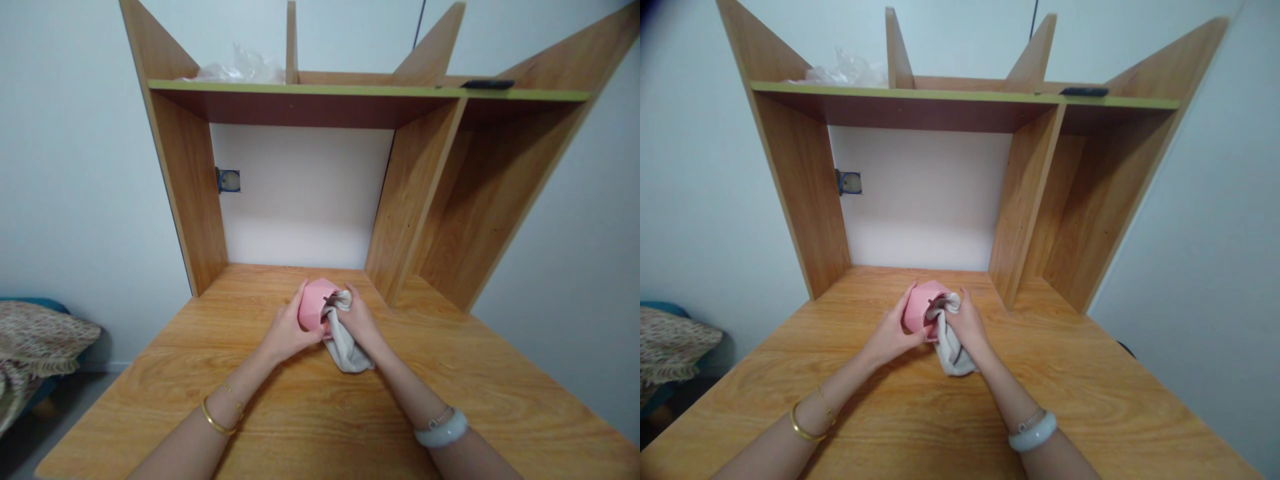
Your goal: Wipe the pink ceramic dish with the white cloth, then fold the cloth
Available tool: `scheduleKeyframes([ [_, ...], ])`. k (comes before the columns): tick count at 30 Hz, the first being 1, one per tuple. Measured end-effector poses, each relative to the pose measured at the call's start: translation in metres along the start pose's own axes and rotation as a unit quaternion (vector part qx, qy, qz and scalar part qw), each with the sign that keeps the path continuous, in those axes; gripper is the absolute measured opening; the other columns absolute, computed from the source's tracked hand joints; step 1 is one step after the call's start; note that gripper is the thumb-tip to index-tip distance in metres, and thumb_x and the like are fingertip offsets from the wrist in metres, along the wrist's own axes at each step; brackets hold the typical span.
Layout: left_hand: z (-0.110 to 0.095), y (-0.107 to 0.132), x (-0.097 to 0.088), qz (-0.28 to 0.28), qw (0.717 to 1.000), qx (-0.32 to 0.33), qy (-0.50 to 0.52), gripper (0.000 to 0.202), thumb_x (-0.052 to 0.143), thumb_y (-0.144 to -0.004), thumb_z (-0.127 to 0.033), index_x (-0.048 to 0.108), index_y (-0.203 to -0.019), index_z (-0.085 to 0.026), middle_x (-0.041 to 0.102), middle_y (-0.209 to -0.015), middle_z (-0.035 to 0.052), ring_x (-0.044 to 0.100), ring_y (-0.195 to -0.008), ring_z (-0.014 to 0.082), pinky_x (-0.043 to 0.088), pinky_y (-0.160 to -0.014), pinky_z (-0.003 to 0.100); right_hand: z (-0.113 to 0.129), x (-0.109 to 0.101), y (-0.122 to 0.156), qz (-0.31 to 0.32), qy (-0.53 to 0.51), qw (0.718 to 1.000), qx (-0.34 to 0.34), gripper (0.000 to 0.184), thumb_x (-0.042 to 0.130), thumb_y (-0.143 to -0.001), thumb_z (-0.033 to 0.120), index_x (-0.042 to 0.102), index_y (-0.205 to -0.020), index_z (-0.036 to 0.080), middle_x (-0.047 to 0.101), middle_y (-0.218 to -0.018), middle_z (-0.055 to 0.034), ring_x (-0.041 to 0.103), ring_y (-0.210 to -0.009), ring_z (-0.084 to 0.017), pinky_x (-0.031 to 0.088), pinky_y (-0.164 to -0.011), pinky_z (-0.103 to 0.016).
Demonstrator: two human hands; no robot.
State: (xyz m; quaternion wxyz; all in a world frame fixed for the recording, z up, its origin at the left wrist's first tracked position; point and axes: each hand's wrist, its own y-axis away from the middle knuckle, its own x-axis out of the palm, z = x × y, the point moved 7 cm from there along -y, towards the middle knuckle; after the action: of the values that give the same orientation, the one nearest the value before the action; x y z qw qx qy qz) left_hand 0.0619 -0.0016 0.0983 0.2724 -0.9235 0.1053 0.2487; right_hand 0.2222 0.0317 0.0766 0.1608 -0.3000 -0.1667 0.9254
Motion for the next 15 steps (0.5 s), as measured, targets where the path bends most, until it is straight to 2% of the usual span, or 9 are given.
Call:
scheduleKeyframes([
  [2,-0.003,0.0,0.0,0.02,0.999,-0.001,-0.044,0.09,0.062,-0.066,-0.036,0.014,-0.139,-0.017,0.063,-0.096,0.0057,0.06,-0.077,0.0179,0.049,-0.072,0.029,0.006,-0.008,0.002,0.0,0.059,0.998,-0.006,0.07,0.057,-0.068,0.029,0.032,-0.131,0.012,0.066,-0.089,-0.0113,0.062,-0.081,-0.022,0.044,-0.066,-0.028],
  [5,-0.003,0.0,-0.002,0.034,0.994,-0.005,-0.1,0.087,0.061,-0.064,-0.033,0.018,-0.139,-0.018,0.064,-0.087,0.0043,0.06,-0.071,0.0186,0.048,-0.069,0.03,0.02,-0.014,0.008,0.009,0.128,0.991,-0.04,0.067,0.052,-0.071,0.026,0.03,-0.134,0.014,0.066,-0.076,-0.0079,0.062,-0.071,-0.021,0.041,-0.061,-0.026],
  [7,-0.001,0.0,-0.003,0.04,0.992,-0.012,-0.12,0.084,0.06,-0.065,-0.033,0.021,-0.138,-0.018,0.064,-0.084,0.0038,0.06,-0.07,0.0192,0.048,-0.07,0.032,0.025,-0.014,0.012,0.016,0.139,0.988,-0.057,0.065,0.049,-0.072,0.023,0.031,-0.133,0.015,0.066,-0.069,-0.0055,0.06,-0.064,-0.021,0.04,-0.057,-0.026],
  [9,0.003,0.0,-0.006,0.037,0.992,-0.02,-0.122,0.081,0.059,-0.066,-0.034,0.024,-0.137,-0.019,0.063,-0.083,0.0041,0.059,-0.071,0.0199,0.047,-0.072,0.033,0.026,-0.012,0.014,0.021,0.105,0.992,-0.064,0.064,0.047,-0.072,0.021,0.03,-0.134,0.015,0.065,-0.067,-0.0034,0.059,-0.06,-0.019,0.04,-0.055,-0.025],
  [12,0.009,-0.001,-0.009,0.009,0.999,-0.025,-0.041,0.08,0.058,-0.07,-0.04,0.021,-0.138,-0.019,0.061,-0.091,0.0063,0.059,-0.077,0.0201,0.047,-0.075,0.035,0.023,-0.012,0.012,0.003,0.01,0.998,-0.057,0.064,0.046,-0.072,0.022,0.029,-0.134,0.015,0.066,-0.074,-0.0037,0.06,-0.066,-0.018,0.043,-0.06,-0.025],
  [15,0.012,-0.004,-0.005,-0.011,0.99,-0.025,0.142,0.091,0.057,-0.072,-0.049,0.004,-0.139,-0.019,0.058,-0.101,0.0094,0.059,-0.086,0.0197,0.047,-0.077,0.033,0.015,-0.017,0.006,-0.047,-0.077,0.995,-0.029,0.061,0.05,-0.071,0.028,0.037,-0.128,0.014,0.065,-0.092,-0.0079,0.06,-0.083,-0.02,0.045,-0.071,-0.029],
])
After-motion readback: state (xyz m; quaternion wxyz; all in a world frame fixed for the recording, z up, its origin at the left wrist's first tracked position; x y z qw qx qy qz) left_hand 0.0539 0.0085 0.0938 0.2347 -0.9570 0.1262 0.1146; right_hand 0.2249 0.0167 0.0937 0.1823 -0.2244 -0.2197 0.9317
